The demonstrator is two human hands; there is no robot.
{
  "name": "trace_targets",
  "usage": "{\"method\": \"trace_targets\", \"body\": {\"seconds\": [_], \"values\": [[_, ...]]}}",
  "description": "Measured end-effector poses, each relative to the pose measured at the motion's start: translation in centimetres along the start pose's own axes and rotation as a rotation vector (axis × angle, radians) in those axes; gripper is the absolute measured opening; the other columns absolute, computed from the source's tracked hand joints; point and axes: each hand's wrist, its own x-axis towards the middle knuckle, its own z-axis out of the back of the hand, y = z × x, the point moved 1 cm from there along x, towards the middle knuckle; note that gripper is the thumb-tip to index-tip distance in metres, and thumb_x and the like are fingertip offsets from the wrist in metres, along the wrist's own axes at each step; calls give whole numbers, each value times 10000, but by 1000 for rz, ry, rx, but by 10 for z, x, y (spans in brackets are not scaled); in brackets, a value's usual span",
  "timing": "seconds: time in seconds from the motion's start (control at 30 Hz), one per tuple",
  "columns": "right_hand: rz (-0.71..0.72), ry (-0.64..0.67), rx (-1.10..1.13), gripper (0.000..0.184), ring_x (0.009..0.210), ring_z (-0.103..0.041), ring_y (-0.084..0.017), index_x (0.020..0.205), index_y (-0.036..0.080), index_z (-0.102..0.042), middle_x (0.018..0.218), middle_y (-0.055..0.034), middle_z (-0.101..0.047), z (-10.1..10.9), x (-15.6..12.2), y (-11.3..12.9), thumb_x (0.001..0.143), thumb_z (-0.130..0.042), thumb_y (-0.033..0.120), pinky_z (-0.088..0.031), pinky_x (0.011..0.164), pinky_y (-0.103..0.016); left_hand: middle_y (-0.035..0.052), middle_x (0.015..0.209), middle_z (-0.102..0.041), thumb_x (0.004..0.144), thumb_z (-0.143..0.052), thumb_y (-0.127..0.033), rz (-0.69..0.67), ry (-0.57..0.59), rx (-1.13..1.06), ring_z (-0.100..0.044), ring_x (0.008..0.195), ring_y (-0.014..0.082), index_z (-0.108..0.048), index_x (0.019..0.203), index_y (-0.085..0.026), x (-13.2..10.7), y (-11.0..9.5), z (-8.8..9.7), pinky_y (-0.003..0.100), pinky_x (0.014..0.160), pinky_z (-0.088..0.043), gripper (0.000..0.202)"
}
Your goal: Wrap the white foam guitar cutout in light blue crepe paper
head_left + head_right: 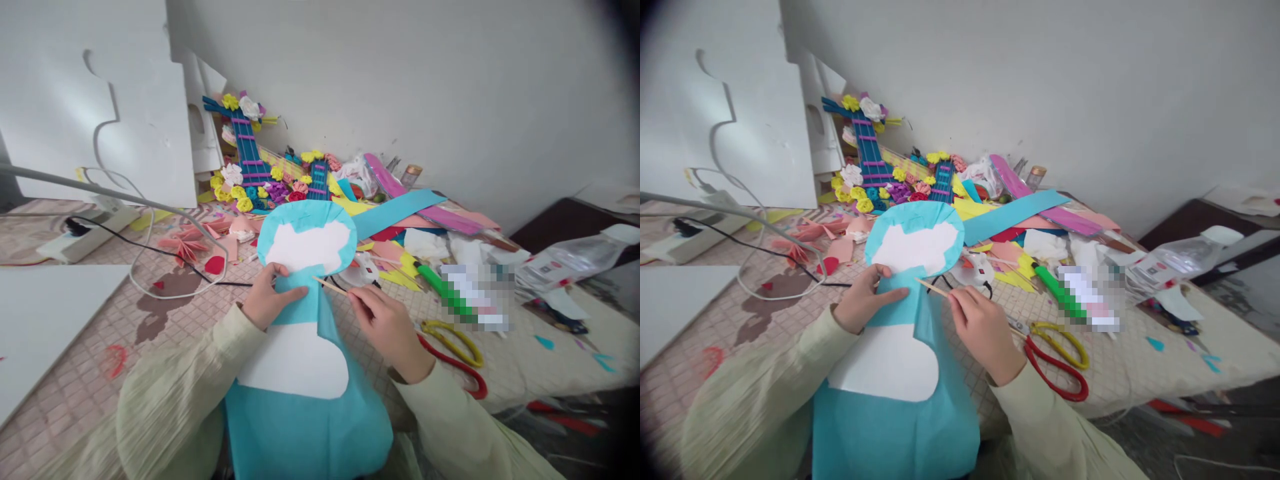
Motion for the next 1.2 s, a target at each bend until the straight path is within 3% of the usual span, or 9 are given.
{"method": "trace_targets", "body": {"seconds": [0.2,0.43,0.57,0.7,0.9,1.2], "values": [[-44,8,11,191,700,-601,-168,873,173,-598,782,-64,-646,1,3,-3,880,-409,203,-457,639,-282,-41,678,-418,573,-698,-287,-41,10,-50,-353,606,127,-461,703,-208,1,2,-1,252,570,-265,281],[-100,-22,-16,183,589,-568,-155,788,171,-598,673,-38,-621,8,8,-12,859,-436,216,-420,557,-271,-66,606,-343,698,-590,-275,-42,67,-57,-298,518,110,-435,795,-231,0,2,-2,245,514,-243,188],[-56,-25,14,186,608,-576,-153,806,180,-598,690,-38,-624,11,8,-9,865,-424,211,-421,549,-266,-67,599,-353,680,-609,-273,0,63,-100,-306,502,106,-461,800,-234,0,2,-2,242,499,-237,195],[25,82,35,186,726,-606,-167,877,194,-604,792,-49,-650,9,5,1,878,-419,205,-460,639,-281,-68,599,-367,641,-645,-263,18,60,-173,-320,502,107,-469,797,-238,0,3,-2,240,494,-240,236],[-21,31,-70,191,731,-607,-174,852,172,-616,775,-58,-647,10,5,-2,876,-428,197,-453,670,-287,-65,580,-358,678,-619,-261,-2,86,-116,-318,502,114,-470,785,-233,-1,2,-3,248,499,-251,185],[-12,63,-104,181,666,-582,-163,834,180,-615,737,-38,-635,19,11,-7,875,-442,214,-432,617,-288,-56,550,-367,677,-622,-285,10,92,-138,-365,528,132,-497,757,-236,-2,1,-4,252,509,-268,156]]}}
